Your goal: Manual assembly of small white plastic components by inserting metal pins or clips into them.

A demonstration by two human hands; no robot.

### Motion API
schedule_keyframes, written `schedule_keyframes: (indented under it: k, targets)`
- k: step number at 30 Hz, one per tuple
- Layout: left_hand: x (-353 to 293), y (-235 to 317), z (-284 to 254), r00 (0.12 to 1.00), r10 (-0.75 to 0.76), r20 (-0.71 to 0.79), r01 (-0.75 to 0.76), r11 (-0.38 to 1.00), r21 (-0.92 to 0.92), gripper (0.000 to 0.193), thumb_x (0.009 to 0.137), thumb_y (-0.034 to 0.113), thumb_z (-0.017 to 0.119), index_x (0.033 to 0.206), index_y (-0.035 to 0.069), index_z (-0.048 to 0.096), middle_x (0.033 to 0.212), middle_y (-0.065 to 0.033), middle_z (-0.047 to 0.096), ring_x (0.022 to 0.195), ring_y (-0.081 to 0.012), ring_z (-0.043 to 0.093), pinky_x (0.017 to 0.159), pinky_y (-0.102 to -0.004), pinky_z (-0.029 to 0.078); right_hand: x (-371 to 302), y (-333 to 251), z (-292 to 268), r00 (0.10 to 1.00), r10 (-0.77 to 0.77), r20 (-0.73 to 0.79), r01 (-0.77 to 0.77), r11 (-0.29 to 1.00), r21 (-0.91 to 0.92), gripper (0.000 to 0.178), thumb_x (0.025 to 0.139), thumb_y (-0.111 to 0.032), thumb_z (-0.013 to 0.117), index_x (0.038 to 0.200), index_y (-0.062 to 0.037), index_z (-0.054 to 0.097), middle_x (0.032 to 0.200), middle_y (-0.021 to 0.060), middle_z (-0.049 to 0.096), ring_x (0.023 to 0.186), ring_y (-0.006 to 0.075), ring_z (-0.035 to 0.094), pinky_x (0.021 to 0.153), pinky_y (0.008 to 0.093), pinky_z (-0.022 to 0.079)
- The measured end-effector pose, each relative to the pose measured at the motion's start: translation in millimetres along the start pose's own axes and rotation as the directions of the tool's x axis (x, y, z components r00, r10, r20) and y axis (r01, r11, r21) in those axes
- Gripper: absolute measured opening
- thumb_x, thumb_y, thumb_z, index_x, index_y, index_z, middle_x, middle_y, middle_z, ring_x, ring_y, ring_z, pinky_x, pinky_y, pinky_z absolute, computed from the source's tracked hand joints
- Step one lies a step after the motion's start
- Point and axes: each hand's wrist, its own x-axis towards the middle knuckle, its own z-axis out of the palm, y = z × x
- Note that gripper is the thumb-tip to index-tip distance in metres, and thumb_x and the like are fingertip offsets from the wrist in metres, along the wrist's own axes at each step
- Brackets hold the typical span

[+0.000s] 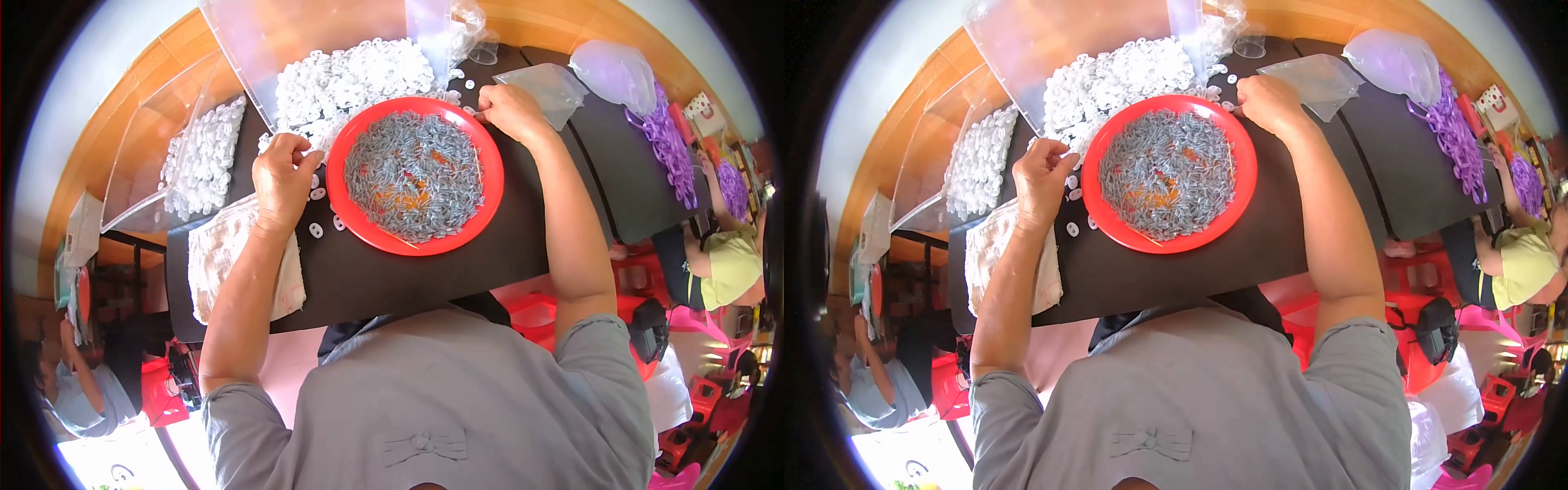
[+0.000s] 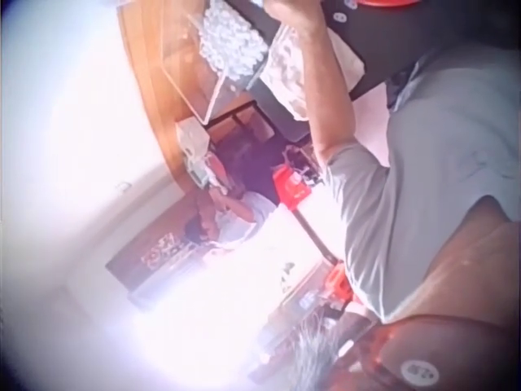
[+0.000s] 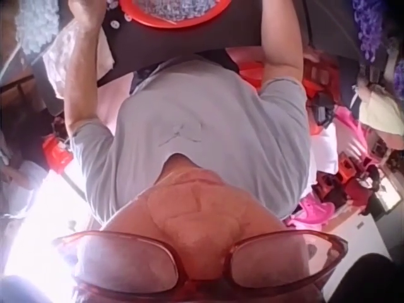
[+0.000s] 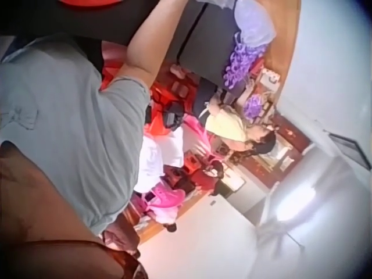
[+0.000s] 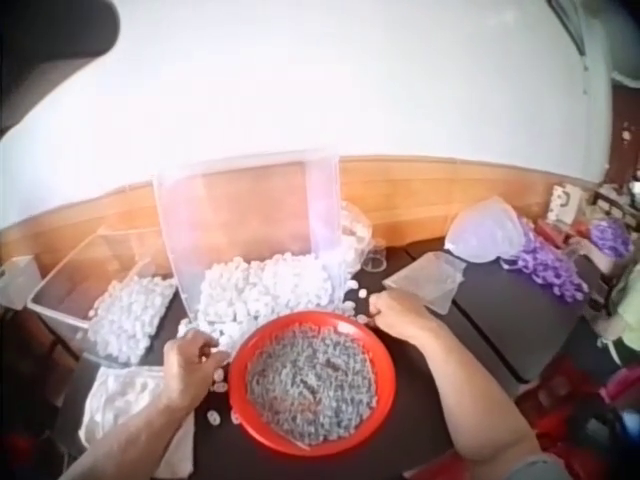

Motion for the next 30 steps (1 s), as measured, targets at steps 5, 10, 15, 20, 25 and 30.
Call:
schedule_keyframes:
  k: [5,10,15,20,25,30]
  targets:
    - [-1,5,-1,0.999,0.048,-0.019,-0.049,0.996,-0.074,0.015,0.075,0.003,0.074,0.084,-0.001,0.062,0.074,-0.0082,0.061,0.062,-0.0147,0.060,0.060,-0.0275,0.048,6,5,6,0.999,0.024,0.045,-0.019,0.994,-0.103,0.015,0.080,-0.019,0.069,0.081,-0.0049,0.063,0.082,0.0165,0.066,0.081,0.0361,0.063,0.068,0.0454,0.046]
    - [0,23,-3,0.999,-0.029,0.030,0.035,0.969,-0.244,0.013,0.077,0.003,0.073,0.083,-0.002,0.063,0.073,-0.0051,0.063,0.065,-0.0099,0.059,0.060,-0.0251,0.048,7,10,10,0.999,0.020,0.035,-0.016,0.994,-0.107,0.016,0.078,-0.018,0.070,0.080,-0.0046,0.063,0.083,0.0170,0.066,0.081,0.0365,0.063,0.068,0.0459,0.046]
    - [11,69,-4,0.947,-0.157,0.279,0.265,0.873,-0.410,0.010,0.078,0.003,0.073,0.084,-0.002,0.066,0.070,-0.0020,0.064,0.065,-0.0055,0.055,0.059,-0.0218,0.045,1,15,1,0.998,-0.014,0.069,0.012,1.000,0.027,0.014,0.076,-0.015,0.071,0.082,-0.0044,0.064,0.083,0.0162,0.067,0.082,0.0349,0.063,0.068,0.0447,0.046]
    - [4,79,19,0.950,-0.206,0.235,0.306,0.767,-0.565,0.008,0.080,0.001,0.072,0.085,-0.001,0.066,0.072,0.0002,0.063,0.065,-0.0041,0.053,0.060,-0.0204,0.044,3,9,3,0.997,0.010,0.073,-0.006,0.998,-0.056,0.012,0.075,-0.011,0.070,0.084,-0.0046,0.064,0.083,0.0157,0.066,0.082,0.0342,0.063,0.069,0.0436,0.046]
    - [-7,73,26,0.952,-0.179,0.250,0.297,0.744,-0.598,0.007,0.081,0.001,0.071,0.085,0.000,0.066,0.072,0.0011,0.062,0.066,-0.0039,0.053,0.060,-0.0199,0.044,4,13,5,0.998,-0.004,0.059,0.009,0.996,-0.089,0.011,0.079,-0.013,0.066,0.085,-0.0045,0.064,0.085,0.0166,0.066,0.084,0.0353,0.063,0.071,0.0443,0.046]
    - [-3,70,23,0.944,-0.198,0.262,0.321,0.726,-0.608,0.008,0.083,0.004,0.070,0.088,0.000,0.066,0.071,0.0009,0.060,0.060,-0.0046,0.050,0.053,-0.0191,0.037,7,19,11,0.994,0.010,-0.106,-0.025,0.990,-0.135,0.012,0.083,-0.015,0.065,0.089,-0.0049,0.063,0.081,0.0127,0.066,0.076,0.0289,0.063,0.065,0.0390,0.046]
